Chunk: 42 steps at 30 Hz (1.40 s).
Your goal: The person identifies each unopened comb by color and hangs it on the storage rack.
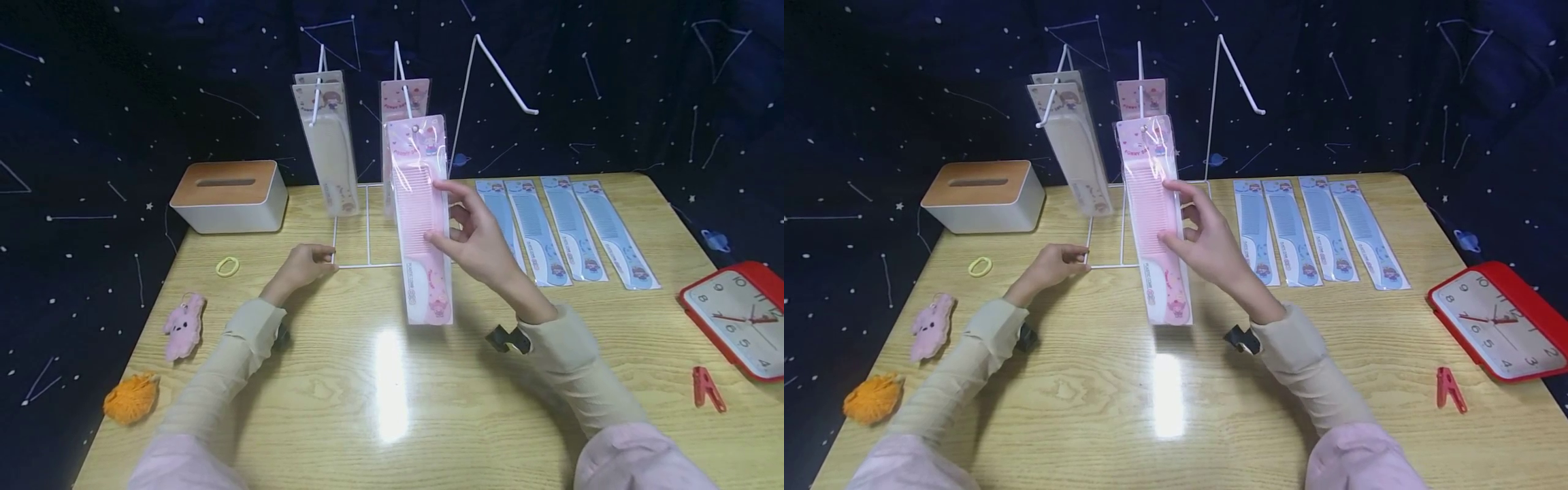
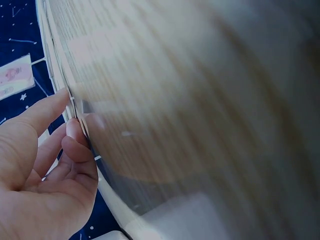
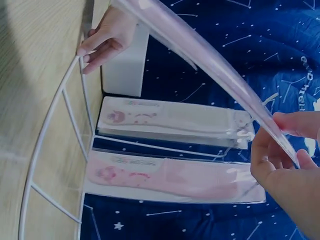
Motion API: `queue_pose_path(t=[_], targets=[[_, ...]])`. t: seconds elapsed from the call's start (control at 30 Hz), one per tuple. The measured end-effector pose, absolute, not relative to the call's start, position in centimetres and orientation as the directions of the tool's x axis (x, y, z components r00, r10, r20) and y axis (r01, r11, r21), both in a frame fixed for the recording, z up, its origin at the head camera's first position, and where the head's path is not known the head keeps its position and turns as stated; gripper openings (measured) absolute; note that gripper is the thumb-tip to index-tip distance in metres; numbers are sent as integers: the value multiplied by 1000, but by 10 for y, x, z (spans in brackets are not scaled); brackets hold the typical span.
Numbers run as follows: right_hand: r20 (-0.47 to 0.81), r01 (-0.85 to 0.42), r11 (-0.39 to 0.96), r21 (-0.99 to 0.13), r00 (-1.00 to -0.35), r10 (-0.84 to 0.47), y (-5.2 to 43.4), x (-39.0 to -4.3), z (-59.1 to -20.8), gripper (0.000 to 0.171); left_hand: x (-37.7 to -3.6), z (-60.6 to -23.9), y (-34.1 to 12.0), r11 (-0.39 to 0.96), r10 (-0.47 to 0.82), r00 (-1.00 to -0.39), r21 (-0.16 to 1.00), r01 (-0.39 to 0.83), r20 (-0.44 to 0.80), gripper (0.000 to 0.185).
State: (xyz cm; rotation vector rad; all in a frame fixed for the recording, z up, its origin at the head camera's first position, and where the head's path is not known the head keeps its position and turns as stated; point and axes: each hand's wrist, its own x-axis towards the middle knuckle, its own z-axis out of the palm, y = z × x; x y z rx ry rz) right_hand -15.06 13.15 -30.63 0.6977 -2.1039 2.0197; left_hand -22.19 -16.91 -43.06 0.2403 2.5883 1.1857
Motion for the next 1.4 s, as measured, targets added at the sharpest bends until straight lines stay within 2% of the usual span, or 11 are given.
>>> queue_pose_path(t=[0.23, 0.67, 1.07, 1.4], targets=[[388, -400, 3, -916, -889, -242, 129, -183, -314, 64, -223, -429, -168, 655, 259, -948, 755, 32, -185, 44], [329, -387, 240, -890, -911, -247, 124, -257, -321, 57, -218, -430, -169, 664, 256, -941, 748, 7, -219, 46], [294, -355, 222, -908, -918, -266, 126, -265, -322, 58, -223, -432, -170, 666, 247, -950, 746, 24, -190, 44], [247, -299, 253, -920, -944, -218, 145, -252, -335, 54, -224, -432, -170, 660, 254, -949, 751, 29, -187, 44]])
